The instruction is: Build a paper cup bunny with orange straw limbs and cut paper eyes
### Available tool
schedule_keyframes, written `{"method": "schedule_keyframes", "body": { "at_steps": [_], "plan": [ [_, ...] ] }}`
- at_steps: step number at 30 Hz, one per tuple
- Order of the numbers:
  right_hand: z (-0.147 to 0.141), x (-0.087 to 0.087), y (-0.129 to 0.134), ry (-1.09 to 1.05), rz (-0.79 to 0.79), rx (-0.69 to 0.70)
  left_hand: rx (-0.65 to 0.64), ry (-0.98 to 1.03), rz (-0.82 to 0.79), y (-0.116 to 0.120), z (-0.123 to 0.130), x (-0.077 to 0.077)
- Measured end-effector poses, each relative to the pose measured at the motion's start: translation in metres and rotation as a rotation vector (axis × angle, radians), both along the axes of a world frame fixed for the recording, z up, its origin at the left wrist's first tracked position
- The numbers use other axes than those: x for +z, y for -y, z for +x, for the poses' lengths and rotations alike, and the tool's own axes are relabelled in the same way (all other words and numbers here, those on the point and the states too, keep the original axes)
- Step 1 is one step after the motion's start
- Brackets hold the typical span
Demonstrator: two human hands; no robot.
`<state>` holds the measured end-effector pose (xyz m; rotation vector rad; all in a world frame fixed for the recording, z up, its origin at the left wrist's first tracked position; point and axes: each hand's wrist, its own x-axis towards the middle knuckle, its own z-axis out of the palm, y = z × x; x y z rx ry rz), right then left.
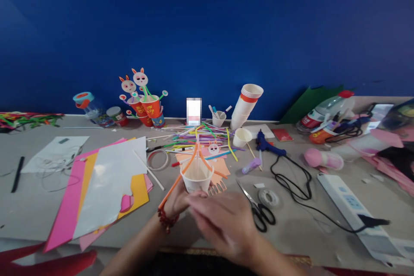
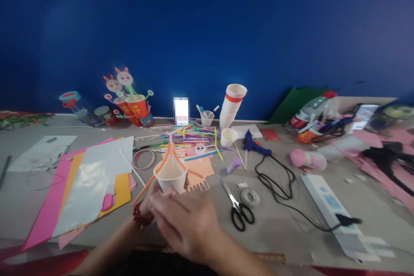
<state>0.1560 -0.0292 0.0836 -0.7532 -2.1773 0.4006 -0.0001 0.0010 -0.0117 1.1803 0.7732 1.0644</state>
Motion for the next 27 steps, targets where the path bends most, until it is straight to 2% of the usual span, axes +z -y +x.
{"method": "schedule_keyframes", "body": {
  "at_steps": [3,5,6,9,13,16,19,21,23,25,27],
  "plan": [
    [0.028,0.011,-0.009,-0.209,-0.027,-0.225,-0.082,0.059,0.016,-0.004,-0.006,-0.001],
    [0.040,0.012,-0.022,-0.261,-0.164,-0.346,-0.153,0.111,0.022,-0.003,-0.008,0.001],
    [0.043,0.011,-0.029,-0.289,-0.257,-0.348,-0.190,0.132,0.023,-0.003,-0.008,0.002],
    [0.043,0.004,-0.048,-0.407,-0.509,-0.214,-0.270,0.142,0.018,0.001,-0.004,0.006],
    [0.028,-0.007,-0.058,-0.547,-0.780,-0.013,-0.290,0.100,-0.033,0.008,0.000,0.006],
    [0.019,-0.012,-0.057,-0.633,-0.921,0.032,-0.311,0.060,-0.067,0.012,-0.001,0.000],
    [0.015,-0.014,-0.055,-0.687,-0.984,0.027,-0.345,0.031,0.032,0.011,-0.014,-0.008],
    [0.016,-0.015,-0.054,-0.712,-1.004,0.017,-0.295,-0.009,0.192,0.006,-0.032,-0.011],
    [0.018,-0.016,-0.054,-0.734,-1.010,0.004,-0.231,-0.043,0.207,-0.001,-0.055,-0.010],
    [0.019,-0.020,-0.053,-0.746,-1.014,-0.001,-0.159,0.011,0.181,-0.008,-0.076,-0.002],
    [0.017,-0.024,-0.052,-0.741,-1.027,-0.002,0.031,0.046,0.186,-0.013,-0.089,0.013]
  ]
}}
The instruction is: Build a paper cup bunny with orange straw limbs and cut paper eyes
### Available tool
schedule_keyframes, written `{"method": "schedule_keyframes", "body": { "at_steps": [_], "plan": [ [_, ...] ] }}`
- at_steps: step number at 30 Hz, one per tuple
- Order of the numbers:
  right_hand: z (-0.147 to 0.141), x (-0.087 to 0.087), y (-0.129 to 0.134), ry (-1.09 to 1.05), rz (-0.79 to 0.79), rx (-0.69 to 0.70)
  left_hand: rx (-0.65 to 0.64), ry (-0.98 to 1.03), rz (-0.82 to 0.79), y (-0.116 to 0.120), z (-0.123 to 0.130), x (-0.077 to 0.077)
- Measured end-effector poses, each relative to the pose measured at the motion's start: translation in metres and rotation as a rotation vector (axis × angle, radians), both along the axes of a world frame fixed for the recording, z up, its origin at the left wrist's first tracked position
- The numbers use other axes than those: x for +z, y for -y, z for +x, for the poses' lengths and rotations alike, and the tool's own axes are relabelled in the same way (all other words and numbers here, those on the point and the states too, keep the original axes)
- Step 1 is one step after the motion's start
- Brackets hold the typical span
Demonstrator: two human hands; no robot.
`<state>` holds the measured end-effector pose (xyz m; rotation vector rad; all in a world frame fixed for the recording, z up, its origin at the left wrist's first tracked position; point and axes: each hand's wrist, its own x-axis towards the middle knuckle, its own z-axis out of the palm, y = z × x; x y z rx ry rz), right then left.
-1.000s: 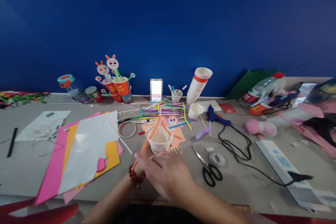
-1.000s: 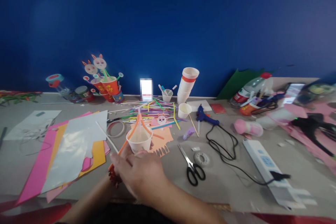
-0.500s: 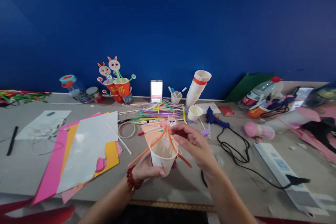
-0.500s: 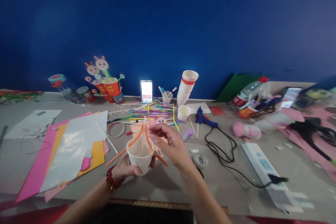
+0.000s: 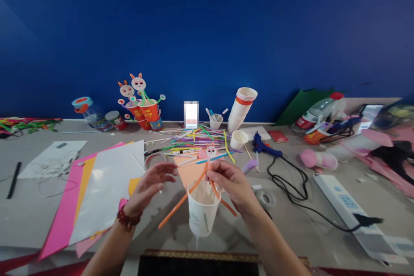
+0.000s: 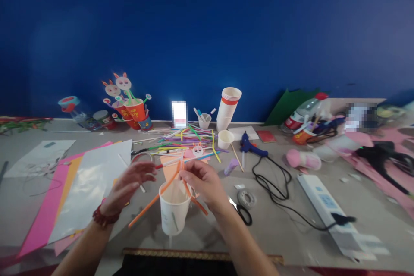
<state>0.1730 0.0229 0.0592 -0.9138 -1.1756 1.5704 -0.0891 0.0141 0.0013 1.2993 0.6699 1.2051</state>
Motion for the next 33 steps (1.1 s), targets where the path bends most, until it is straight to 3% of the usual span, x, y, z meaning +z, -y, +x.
{"method": "schedule_keyframes", "body": {
  "at_steps": [4,7,9,23,33],
  "plan": [
    [-0.009,-0.006,0.003,0.040,0.012,0.026,0.207,-0.164,0.086,-0.004,0.011,0.042],
    [-0.013,-0.005,0.005,0.076,0.038,0.022,0.133,-0.309,0.186,-0.007,0.035,0.066],
    [-0.014,-0.004,0.006,0.097,0.050,0.030,0.093,-0.390,0.231,-0.010,0.048,0.073],
    [-0.015,-0.010,0.007,0.088,0.105,0.048,0.116,-0.522,0.149,-0.006,0.066,0.086],
    [-0.012,-0.015,0.010,0.064,0.131,0.081,-0.064,-0.187,-0.176,-0.010,0.066,0.075]
  ]
}}
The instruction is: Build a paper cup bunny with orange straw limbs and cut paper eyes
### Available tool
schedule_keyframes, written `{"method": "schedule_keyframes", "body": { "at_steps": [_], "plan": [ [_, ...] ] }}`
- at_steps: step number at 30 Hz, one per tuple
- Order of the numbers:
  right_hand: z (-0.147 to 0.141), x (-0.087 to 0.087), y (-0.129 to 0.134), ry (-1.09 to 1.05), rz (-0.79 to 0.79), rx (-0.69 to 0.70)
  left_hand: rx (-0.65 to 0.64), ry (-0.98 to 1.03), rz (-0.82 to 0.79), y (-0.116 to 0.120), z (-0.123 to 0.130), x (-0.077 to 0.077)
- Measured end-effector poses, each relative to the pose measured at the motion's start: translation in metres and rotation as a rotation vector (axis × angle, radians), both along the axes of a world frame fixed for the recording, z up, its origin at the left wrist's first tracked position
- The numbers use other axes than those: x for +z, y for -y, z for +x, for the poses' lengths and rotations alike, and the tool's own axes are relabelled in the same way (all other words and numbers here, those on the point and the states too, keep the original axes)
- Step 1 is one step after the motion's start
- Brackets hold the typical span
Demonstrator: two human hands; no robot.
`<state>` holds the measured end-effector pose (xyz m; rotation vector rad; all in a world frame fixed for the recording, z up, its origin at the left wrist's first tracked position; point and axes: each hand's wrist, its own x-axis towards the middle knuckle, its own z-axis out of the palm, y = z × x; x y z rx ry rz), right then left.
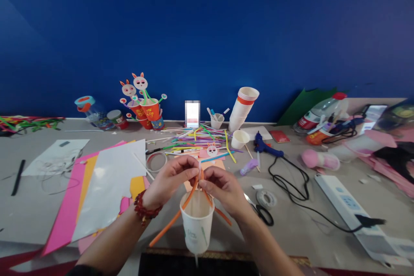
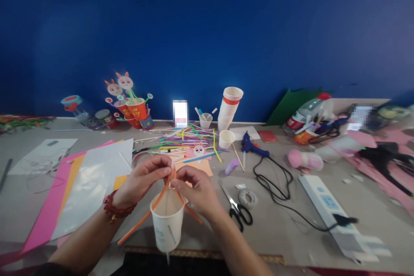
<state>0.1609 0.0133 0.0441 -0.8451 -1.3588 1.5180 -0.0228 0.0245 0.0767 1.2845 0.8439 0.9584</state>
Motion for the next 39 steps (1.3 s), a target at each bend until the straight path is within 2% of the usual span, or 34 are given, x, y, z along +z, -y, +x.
{"method": "schedule_keyframes", "body": {
  "at_steps": [3,9,11,16,18,23,26,31,33,37,39],
  "plan": [
    [0.000,-0.001,0.000,-0.002,0.000,-0.013,0.002,0.052,-0.045,0.000,0.001,-0.002],
    [0.000,-0.003,0.000,0.030,0.063,-0.052,-0.003,-0.025,0.020,0.003,-0.001,0.000],
    [-0.001,-0.004,0.001,0.032,0.090,-0.055,0.006,0.050,-0.054,0.004,-0.001,-0.003],
    [-0.003,-0.003,0.002,-0.010,0.116,-0.065,-0.058,0.256,-0.363,0.004,0.001,-0.008],
    [-0.002,-0.002,0.001,0.003,0.094,-0.059,-0.031,0.223,-0.342,0.003,0.001,-0.008],
    [0.000,0.002,0.000,0.030,0.059,-0.057,-0.012,0.029,-0.145,0.002,-0.001,-0.006],
    [0.000,0.003,-0.001,0.083,0.124,-0.101,-0.011,-0.019,-0.079,0.002,-0.001,-0.006],
    [-0.001,0.002,0.000,0.166,0.252,-0.113,-0.037,-0.040,-0.070,0.001,0.000,-0.007],
    [-0.001,0.002,0.002,0.210,0.308,-0.118,-0.056,-0.022,-0.111,0.000,0.000,-0.008],
    [0.001,0.002,0.004,0.272,0.399,-0.077,-0.164,0.118,-0.387,0.000,-0.001,-0.012],
    [0.002,0.002,0.004,0.265,0.385,-0.086,-0.170,0.094,-0.376,0.000,-0.001,-0.013]
  ]
}}
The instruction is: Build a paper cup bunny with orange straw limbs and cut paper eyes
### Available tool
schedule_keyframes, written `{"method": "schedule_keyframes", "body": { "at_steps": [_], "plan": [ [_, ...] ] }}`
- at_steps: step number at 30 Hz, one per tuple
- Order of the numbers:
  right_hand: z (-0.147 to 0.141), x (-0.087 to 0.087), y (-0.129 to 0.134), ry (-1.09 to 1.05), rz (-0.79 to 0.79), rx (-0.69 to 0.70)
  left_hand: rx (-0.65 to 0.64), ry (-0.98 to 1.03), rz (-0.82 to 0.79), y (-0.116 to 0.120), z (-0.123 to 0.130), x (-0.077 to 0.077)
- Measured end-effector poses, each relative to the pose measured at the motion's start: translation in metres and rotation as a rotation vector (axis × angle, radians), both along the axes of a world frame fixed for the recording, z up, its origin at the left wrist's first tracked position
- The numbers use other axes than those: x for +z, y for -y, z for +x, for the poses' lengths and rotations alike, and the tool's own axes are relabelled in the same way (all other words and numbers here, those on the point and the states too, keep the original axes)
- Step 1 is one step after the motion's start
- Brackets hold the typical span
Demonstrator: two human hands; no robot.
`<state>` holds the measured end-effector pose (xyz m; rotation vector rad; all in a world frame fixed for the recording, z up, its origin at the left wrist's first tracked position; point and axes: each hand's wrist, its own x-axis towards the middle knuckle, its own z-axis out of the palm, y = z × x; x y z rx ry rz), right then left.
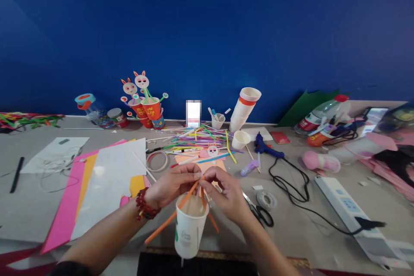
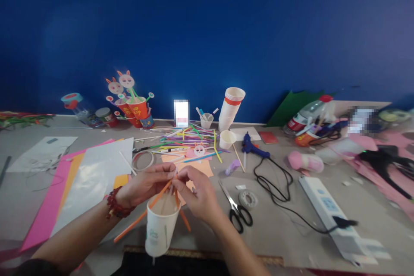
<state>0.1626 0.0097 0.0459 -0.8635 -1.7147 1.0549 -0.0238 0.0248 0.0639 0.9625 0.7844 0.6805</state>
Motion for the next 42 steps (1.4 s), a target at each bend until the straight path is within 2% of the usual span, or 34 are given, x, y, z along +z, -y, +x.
{"method": "schedule_keyframes", "body": {
  "at_steps": [5,8,12,15,17,24,27,31,37,42],
  "plan": [
    [0.002,-0.001,-0.002,0.012,-0.104,-0.004,0.023,-0.335,0.530,0.001,-0.001,0.003],
    [0.003,0.001,-0.002,0.035,-0.145,0.037,0.030,-0.446,0.655,0.003,0.000,0.006],
    [0.003,0.006,-0.002,0.118,-0.094,0.036,0.046,-0.511,0.742,0.006,0.001,0.007],
    [0.004,0.009,-0.002,0.184,-0.012,0.036,0.034,-0.492,0.698,0.006,0.002,0.004],
    [0.004,0.009,-0.001,0.226,0.049,0.031,0.039,-0.416,0.606,0.004,0.002,0.001],
    [0.005,0.003,-0.001,0.313,0.278,0.012,0.060,-0.037,0.060,0.003,0.005,-0.007],
    [0.007,0.002,-0.003,0.354,0.354,0.033,0.060,0.050,-0.060,0.004,0.009,-0.005],
    [0.009,0.002,-0.004,0.415,0.416,0.053,0.051,0.052,-0.060,0.005,0.011,-0.005],
    [0.012,0.000,-0.005,0.485,0.532,0.065,0.021,-0.066,0.065,0.003,0.009,-0.006],
    [0.016,0.004,-0.009,0.554,0.663,0.080,0.010,-0.094,0.025,0.003,0.011,-0.001]
  ]
}}
